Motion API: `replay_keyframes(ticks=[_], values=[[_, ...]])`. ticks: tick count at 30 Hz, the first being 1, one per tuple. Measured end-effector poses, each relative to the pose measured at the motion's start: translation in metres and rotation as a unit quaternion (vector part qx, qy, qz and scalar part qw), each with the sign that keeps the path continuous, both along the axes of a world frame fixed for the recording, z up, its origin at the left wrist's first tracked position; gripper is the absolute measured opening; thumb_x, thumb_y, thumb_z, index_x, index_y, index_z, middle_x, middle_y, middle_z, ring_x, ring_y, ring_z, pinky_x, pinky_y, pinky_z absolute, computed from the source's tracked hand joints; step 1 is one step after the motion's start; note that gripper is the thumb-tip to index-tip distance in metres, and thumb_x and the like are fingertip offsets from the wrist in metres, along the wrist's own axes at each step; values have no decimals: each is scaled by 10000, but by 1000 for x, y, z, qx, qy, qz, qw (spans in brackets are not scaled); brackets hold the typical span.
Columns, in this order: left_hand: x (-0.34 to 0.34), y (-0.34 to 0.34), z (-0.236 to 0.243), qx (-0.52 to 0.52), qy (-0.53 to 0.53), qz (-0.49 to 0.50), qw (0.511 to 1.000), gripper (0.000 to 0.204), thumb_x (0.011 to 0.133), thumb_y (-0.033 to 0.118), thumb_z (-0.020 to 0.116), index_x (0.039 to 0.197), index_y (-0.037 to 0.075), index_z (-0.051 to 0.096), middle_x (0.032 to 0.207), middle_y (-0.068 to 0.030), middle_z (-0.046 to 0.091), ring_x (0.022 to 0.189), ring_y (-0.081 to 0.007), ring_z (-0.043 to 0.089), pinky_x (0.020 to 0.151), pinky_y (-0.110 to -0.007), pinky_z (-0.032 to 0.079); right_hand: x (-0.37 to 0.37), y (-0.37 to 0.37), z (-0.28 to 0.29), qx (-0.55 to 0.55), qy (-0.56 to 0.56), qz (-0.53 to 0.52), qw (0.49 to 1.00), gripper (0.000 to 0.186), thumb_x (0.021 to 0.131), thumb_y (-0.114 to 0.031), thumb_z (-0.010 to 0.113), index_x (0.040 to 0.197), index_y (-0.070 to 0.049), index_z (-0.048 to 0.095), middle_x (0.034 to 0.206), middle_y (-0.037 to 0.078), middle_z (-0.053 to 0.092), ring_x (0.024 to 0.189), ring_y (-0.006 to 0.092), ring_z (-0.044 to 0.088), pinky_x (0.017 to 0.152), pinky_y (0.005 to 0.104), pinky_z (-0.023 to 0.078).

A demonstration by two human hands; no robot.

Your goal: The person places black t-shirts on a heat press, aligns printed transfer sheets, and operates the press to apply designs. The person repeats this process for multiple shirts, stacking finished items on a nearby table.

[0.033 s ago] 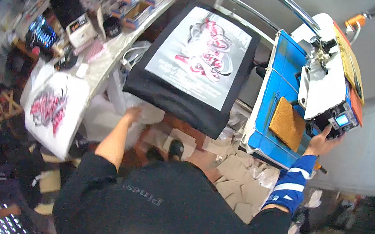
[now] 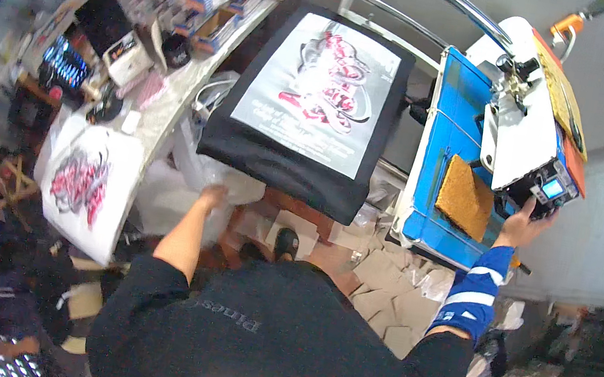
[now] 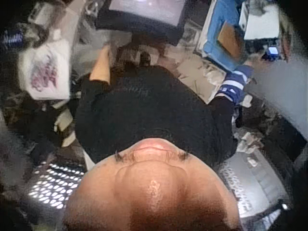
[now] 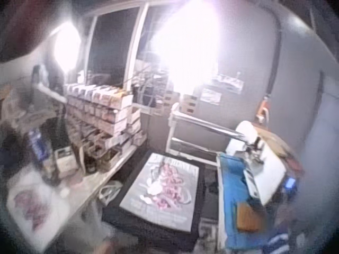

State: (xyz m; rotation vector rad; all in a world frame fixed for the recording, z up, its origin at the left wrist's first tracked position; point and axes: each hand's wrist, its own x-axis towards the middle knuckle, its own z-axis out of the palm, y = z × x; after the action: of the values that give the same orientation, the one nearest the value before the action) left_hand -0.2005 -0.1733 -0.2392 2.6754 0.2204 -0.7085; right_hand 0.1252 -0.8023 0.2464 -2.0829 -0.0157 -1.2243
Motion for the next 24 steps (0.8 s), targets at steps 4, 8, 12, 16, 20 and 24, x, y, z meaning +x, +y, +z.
replay_keyframes(ticks=[4, 8, 12, 16, 20, 24], values=[[-58, -6, -33, -334, 70, 443, 829, 291, 962, 238, 623, 1168, 56, 720, 1063, -99, 728, 936, -290, 690, 748, -432, 555, 16, -27, 0, 39, -32, 27, 998, 714, 957, -256, 741, 1520, 51, 429, 1466, 232, 541, 1331, 343, 548, 1149, 426, 412], [-89, 38, -58, -351, -116, 649, 665, 245, 978, 218, 605, 1039, 5, 708, 871, -58, 654, 745, -154, 586, 584, -397, 478, 38, -31, 4, 17, -41, -5, 999, 688, 940, -229, 733, 1492, 74, 457, 1444, 236, 559, 1317, 352, 560, 1150, 430, 413], [-30, 86, 72, -160, -406, 578, 689, 252, 1017, 149, 634, 1175, -34, 706, 1179, -152, 732, 1124, -284, 686, 1011, -392, 517, 41, -53, -8, 55, -32, 11, 998, 730, 953, -288, 744, 1487, 96, 429, 1421, 241, 566, 1280, 320, 583, 1089, 411, 472], [57, 62, 237, -38, -569, 266, 777, 203, 903, 65, 689, 1100, 46, 735, 1096, -145, 719, 1064, -336, 669, 976, -432, 508, 43, -66, -9, 41, -33, 7, 999, 729, 949, -353, 754, 1447, 89, 459, 1395, 243, 575, 1244, 323, 595, 1065, 401, 484], [112, -7, 291, -56, -565, 15, 823, 216, 845, 71, 746, 1061, 76, 741, 1109, -92, 701, 1105, -317, 644, 1014, -458, 464, 54, -71, -10, 47, 1, -30, 998, 691, 936, -243, 771, 1446, 84, 437, 1391, 231, 575, 1245, 294, 595, 1062, 403, 488], [148, -48, 277, -56, -545, -54, 835, 267, 803, 141, 824, 1056, 117, 742, 1121, -34, 695, 1166, -274, 612, 1055, -474, 416, 61, -79, -13, 59, -32, 7, 998, 635, 960, -179, 707, 1460, 91, 422, 1379, 226, 586, 1208, 297, 620, 1053, 398, 498]])
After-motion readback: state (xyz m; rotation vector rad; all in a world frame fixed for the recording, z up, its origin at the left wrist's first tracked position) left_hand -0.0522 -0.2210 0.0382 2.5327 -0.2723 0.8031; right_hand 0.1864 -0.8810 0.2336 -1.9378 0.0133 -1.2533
